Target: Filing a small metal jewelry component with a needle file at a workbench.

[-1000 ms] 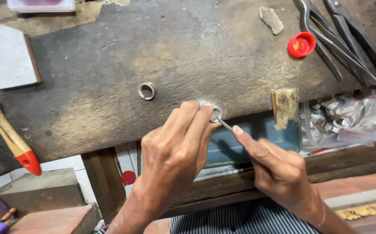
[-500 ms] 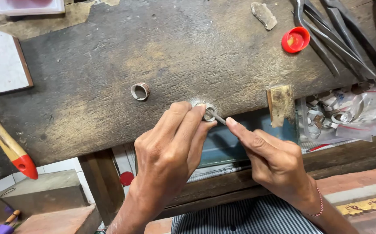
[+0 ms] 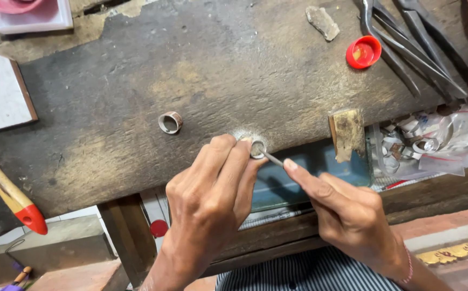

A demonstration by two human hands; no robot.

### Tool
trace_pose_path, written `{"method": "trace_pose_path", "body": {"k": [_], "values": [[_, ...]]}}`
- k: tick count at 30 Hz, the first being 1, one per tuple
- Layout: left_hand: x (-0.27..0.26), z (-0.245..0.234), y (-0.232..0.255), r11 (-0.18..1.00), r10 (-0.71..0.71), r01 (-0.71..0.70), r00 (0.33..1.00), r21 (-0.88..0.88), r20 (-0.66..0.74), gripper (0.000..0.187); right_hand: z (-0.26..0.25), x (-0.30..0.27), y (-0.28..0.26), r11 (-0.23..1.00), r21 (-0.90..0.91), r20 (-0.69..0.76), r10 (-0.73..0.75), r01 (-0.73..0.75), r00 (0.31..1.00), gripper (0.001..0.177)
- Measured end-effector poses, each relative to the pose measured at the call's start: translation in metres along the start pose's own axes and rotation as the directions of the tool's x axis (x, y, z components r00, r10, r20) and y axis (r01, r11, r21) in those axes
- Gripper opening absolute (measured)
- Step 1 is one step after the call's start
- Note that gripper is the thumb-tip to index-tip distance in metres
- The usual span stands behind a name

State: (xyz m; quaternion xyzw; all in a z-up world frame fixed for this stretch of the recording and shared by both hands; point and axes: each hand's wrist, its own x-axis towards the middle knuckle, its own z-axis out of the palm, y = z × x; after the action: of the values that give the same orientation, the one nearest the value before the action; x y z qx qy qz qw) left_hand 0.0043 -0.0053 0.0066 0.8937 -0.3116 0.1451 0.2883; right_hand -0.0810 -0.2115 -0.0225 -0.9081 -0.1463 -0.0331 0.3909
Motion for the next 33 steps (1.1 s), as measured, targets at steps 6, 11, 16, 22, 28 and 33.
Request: {"method": "trace_pose_path", "body": {"k": [6,11,16,22,28,33], "values": [[-0.001,-0.003,0.002,1.000,-0.013,0.013,0.999,0.015,0.038,0.011,0.001,-0.004,-0.004,1.000,0.016,-0.007,-0.009,0.009,1.000,0.038],[0.001,-0.003,0.004,0.999,-0.017,0.016,0.999,0.030,0.049,0.014,0.001,0.001,-0.002,0.999,-0.023,-0.008,-0.022,0.022,1.000,0.040],[0.003,-0.004,0.005,0.998,-0.043,0.040,0.997,0.041,0.062,0.021,-0.001,-0.007,-0.006,1.000,-0.021,0.003,-0.005,0.006,1.000,0.038],[0.004,-0.005,0.007,0.998,-0.039,0.036,0.998,0.055,0.057,0.024,-0.005,-0.005,-0.009,0.998,0.053,0.047,0.022,-0.025,0.999,0.040],[0.004,-0.003,0.005,0.998,-0.035,0.033,0.999,0.055,0.036,0.021,0.004,0.009,0.001,0.998,0.007,-0.004,-0.056,0.056,0.998,0.039],[0.006,-0.005,0.004,0.998,-0.034,0.032,0.999,0.048,0.034,0.026,-0.001,-0.004,0.005,1.000,-0.027,0.037,-0.006,0.007,0.999,0.042]]}}
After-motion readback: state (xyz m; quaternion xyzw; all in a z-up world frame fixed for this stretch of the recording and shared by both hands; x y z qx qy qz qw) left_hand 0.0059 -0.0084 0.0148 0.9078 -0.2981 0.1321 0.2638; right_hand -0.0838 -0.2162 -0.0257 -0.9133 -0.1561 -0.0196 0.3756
